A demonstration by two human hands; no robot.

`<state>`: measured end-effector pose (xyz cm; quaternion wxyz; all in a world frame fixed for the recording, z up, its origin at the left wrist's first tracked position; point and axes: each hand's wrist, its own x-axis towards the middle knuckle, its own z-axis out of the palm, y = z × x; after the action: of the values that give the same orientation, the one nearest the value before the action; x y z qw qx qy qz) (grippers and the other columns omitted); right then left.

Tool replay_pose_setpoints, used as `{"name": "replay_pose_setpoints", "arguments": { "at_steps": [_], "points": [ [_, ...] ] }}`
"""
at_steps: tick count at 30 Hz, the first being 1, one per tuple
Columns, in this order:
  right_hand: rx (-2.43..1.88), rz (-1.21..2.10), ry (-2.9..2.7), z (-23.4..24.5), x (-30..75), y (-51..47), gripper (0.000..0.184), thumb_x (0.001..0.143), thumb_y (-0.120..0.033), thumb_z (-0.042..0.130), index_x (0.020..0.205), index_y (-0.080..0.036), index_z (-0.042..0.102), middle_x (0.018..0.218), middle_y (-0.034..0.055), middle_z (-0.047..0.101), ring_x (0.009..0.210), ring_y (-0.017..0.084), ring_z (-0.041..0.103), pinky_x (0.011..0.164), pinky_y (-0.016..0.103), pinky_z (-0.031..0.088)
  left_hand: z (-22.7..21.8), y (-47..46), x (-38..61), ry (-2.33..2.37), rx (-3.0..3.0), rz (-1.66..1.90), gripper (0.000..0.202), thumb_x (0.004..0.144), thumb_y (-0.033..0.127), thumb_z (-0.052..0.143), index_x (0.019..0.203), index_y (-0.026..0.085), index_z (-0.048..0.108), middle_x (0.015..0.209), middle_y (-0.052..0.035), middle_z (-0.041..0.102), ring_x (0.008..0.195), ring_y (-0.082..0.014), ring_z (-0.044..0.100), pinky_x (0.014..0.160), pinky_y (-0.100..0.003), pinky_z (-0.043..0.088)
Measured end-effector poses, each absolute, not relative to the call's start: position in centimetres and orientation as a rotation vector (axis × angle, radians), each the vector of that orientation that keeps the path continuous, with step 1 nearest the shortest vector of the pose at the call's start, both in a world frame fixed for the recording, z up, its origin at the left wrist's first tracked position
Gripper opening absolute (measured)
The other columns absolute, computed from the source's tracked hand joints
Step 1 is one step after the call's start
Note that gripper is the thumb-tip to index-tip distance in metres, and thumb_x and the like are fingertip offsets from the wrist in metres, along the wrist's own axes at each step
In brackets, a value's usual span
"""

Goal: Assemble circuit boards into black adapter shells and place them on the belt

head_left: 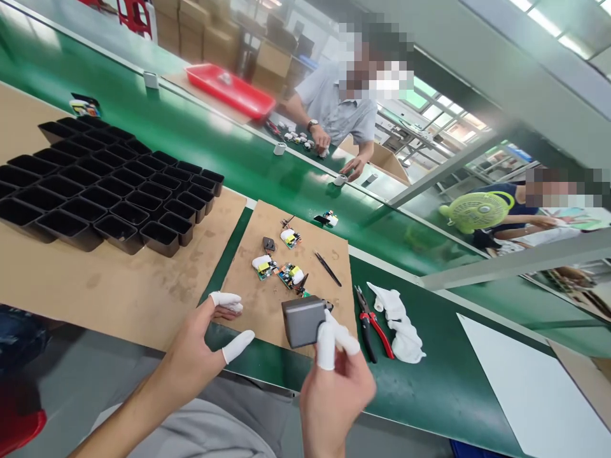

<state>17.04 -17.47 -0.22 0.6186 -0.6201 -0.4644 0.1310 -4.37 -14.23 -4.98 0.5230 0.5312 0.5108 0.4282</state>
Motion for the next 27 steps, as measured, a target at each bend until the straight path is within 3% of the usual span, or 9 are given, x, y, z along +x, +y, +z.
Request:
{"name": "replay_pose_setpoints", "arguments": {
  "at_steps": [2, 4, 7, 11, 14, 16, 22, 25, 27],
  "points": [
    [-1.383, 0.003, -1.452, -1.2, 16.8, -18.0, 0.032, 0.101, -0.010, 0.081, 0.127, -0.028, 0.089, 0.117, 0.0076, 0.090, 0.108, 0.028, 0.089, 0.094, 0.037, 0.076, -5.1, -14.3, -4.4, 1.227, 1.265, 1.021, 0.047, 0.099, 0.047, 0.083, 0.137, 0.026, 0.067, 0.131, -0.0118, 0.079, 0.123, -0.0300, 0.078, 0.112, -0.049, 0.064],
    [-1.348, -0.092, -1.752, -2.0, 16.7, -18.5, 0.048, 0.100, -0.001, 0.074, 0.138, -0.028, 0.085, 0.120, 0.0098, 0.089, 0.113, 0.030, 0.088, 0.096, 0.037, 0.075, -5.2, -14.3, -4.3, 1.232, 1.268, 1.018, 0.047, 0.098, 0.048, 0.084, 0.136, 0.026, 0.068, 0.133, -0.0125, 0.079, 0.123, -0.0305, 0.078, 0.112, -0.050, 0.064],
    [-1.399, -0.054, -1.808, -2.4, 16.8, -18.5, 0.045, 0.103, -0.001, 0.069, 0.135, -0.026, 0.086, 0.118, 0.0117, 0.088, 0.107, 0.027, 0.089, 0.093, 0.033, 0.075, -5.4, -14.3, -4.2, 1.240, 1.291, 1.021, 0.045, 0.096, 0.049, 0.085, 0.132, 0.026, 0.069, 0.134, -0.0132, 0.079, 0.123, -0.0315, 0.078, 0.112, -0.050, 0.065],
    [-1.485, 0.284, -1.427, -1.7, 17.1, -17.2, 0.018, 0.104, -0.024, 0.080, 0.119, -0.025, 0.089, 0.122, 0.0135, 0.087, 0.111, 0.027, 0.087, 0.094, 0.035, 0.074, -6.3, -14.5, -4.3, 1.256, 1.352, 1.008, 0.044, 0.100, 0.050, 0.079, 0.136, 0.026, 0.068, 0.132, -0.0140, 0.080, 0.122, -0.0323, 0.081, 0.108, -0.051, 0.068],
    [-1.509, 0.712, -0.999, 0.1, 18.3, -15.3, 0.047, 0.100, -0.051, 0.087, 0.136, -0.022, 0.083, 0.130, 0.0172, 0.087, 0.121, 0.032, 0.085, 0.101, 0.042, 0.072, -7.2, -14.6, -4.4, 1.247, 1.439, 1.010, 0.046, 0.103, 0.049, 0.076, 0.140, 0.026, 0.066, 0.131, -0.0136, 0.081, 0.121, -0.0311, 0.082, 0.107, -0.049, 0.070],
    [-1.505, 0.875, -0.950, 1.9, 19.9, -13.1, 0.057, 0.098, -0.060, 0.085, 0.143, -0.024, 0.080, 0.136, 0.0172, 0.085, 0.128, 0.035, 0.082, 0.110, 0.048, 0.068, -7.6, -14.6, -4.5, 1.252, 1.497, 1.020, 0.044, 0.105, 0.048, 0.075, 0.141, 0.026, 0.065, 0.131, -0.0127, 0.082, 0.120, -0.0296, 0.083, 0.107, -0.047, 0.071],
    [-1.598, 0.356, -1.331, 6.1, 28.2, 0.9, 0.047, 0.099, -0.053, 0.084, 0.136, -0.024, 0.078, 0.144, 0.0137, 0.080, 0.126, 0.032, 0.078, 0.117, 0.053, 0.062, -7.0, -14.3, -4.3, 1.292, 1.774, 1.061, 0.045, 0.104, 0.044, 0.076, 0.143, 0.027, 0.062, 0.128, -0.0096, 0.086, 0.113, -0.0299, 0.087, 0.105, -0.046, 0.073],
    [-1.718, 0.185, -1.357, 6.0, 31.9, 9.1, 0.039, 0.103, -0.040, 0.083, 0.135, -0.018, 0.075, 0.140, 0.0148, 0.078, 0.128, 0.032, 0.075, 0.117, 0.057, 0.060, -6.3, -13.9, -4.1, 1.188, 2.074, 1.069, 0.050, 0.101, 0.036, 0.078, 0.147, 0.023, 0.062, 0.138, -0.0146, 0.083, 0.131, -0.0340, 0.082, 0.111, -0.045, 0.070],
    [-1.813, 0.096, -1.379, 5.3, 33.5, 13.0, 0.038, 0.107, -0.040, 0.080, 0.138, -0.019, 0.073, 0.145, 0.0122, 0.074, 0.131, 0.032, 0.073, 0.114, 0.058, 0.061, -6.2, -13.6, -3.9, 1.101, 2.305, 1.033, 0.044, 0.100, 0.026, 0.073, 0.143, 0.020, 0.064, 0.139, -0.0172, 0.083, 0.136, -0.0340, 0.079, 0.111, -0.042, 0.069]
  ]
}}
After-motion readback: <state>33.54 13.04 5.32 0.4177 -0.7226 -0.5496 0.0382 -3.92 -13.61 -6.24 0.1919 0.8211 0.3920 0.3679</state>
